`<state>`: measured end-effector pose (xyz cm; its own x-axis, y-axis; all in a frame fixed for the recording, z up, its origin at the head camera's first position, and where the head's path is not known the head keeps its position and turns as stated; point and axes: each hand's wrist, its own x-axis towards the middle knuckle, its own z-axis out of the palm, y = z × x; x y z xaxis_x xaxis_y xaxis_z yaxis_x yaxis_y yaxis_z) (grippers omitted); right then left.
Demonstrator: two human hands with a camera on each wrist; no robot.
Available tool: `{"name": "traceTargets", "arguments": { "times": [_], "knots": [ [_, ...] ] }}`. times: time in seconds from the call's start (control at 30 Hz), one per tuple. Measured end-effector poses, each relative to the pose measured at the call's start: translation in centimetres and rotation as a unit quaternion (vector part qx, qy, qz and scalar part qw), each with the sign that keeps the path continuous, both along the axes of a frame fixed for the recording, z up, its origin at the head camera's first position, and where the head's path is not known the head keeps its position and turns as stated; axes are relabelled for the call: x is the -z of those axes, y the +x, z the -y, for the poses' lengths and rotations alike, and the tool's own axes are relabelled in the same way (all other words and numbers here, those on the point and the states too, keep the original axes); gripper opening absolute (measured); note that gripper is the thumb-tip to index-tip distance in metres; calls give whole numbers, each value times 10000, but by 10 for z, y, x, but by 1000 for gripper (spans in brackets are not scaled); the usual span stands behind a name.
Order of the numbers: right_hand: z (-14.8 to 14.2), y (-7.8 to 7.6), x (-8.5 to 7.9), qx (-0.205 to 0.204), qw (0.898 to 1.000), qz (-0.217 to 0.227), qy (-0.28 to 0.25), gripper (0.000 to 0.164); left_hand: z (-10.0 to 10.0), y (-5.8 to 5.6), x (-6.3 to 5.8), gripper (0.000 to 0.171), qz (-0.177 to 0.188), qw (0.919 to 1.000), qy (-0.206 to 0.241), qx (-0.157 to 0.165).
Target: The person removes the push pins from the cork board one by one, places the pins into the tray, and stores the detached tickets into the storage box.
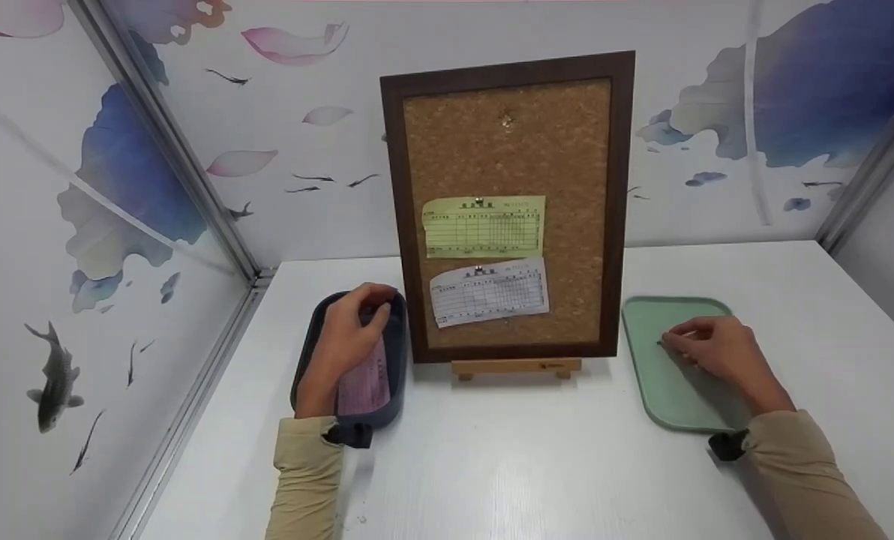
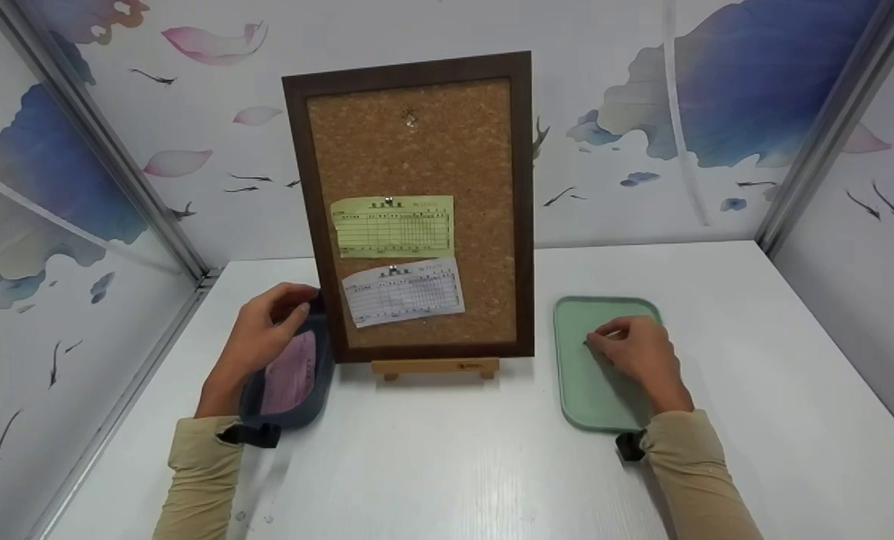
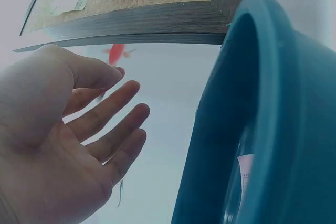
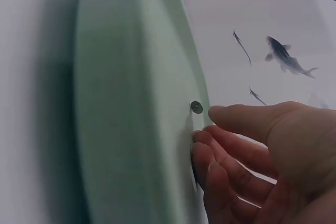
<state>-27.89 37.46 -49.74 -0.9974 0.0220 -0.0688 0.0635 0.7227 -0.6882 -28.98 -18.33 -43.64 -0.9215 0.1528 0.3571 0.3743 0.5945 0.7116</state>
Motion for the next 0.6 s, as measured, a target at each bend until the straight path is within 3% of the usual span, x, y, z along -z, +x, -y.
{"name": "traceTargets", "arguments": {
  "times": [0.2, 0.3, 0.43, 0.6],
  "knots": [
    [7, 0, 0, -223, 9996, -136, 103, 45, -1, 1, 1, 28, 62, 10000, 10, 34],
    [9, 1, -3, -146, 9988, -437, 153, 45, -4, 1, 0, 28, -24, 9999, 112, 88],
    [15, 4, -12, 97, 9910, -1330, 145, 43, -10, 2, -4, 30, -145, 9993, 323, 87],
    [35, 7, -25, 398, 9665, -2530, -139, 30, -24, 2, -8, 41, -445, 9955, 833, -103]
  ]
}}
